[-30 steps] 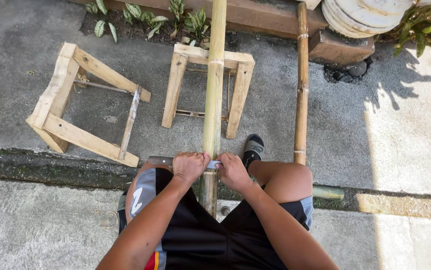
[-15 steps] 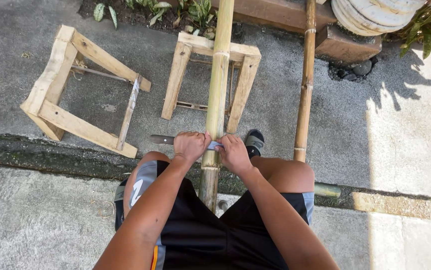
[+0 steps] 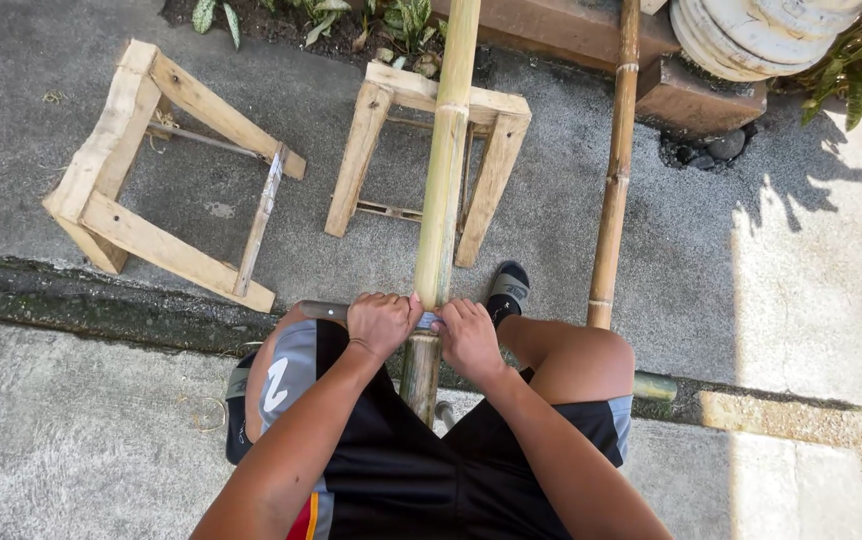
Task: Scraping the outer layer of a bamboo pole with a knife.
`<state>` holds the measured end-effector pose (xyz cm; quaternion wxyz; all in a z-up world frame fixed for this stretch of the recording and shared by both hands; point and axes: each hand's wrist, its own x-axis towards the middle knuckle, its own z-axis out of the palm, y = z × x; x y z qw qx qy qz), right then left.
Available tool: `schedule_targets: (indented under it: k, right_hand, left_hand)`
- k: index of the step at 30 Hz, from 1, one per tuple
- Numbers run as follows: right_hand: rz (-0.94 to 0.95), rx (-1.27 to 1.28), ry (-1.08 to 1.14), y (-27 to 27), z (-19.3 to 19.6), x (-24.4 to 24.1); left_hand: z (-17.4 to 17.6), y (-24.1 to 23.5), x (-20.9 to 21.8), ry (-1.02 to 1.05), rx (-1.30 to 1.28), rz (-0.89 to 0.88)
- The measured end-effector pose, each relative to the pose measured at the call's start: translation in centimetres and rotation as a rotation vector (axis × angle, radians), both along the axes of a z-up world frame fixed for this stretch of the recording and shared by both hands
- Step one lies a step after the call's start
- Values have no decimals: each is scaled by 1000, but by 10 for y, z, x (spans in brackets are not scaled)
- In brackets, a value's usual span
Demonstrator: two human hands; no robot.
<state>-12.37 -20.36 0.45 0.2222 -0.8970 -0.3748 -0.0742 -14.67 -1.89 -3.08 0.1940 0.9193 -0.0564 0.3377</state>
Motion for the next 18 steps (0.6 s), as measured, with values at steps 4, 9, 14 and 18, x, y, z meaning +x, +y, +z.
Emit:
schedule_targets:
  k: [4, 9, 14, 18]
  right_hand:
    - [3, 9, 22, 1, 5, -1]
    - [-14, 38, 51, 6, 10, 20]
    - [-17, 24, 12, 9, 12, 22]
    - [-19, -3, 29, 5, 8, 7]
  left_hand:
    - [-2, 1, -1, 18, 9, 1]
    - [-2, 8, 28, 441, 38, -55]
    - [-7, 7, 34, 77, 2, -20]
    - [-9, 6, 18, 91, 12, -31]
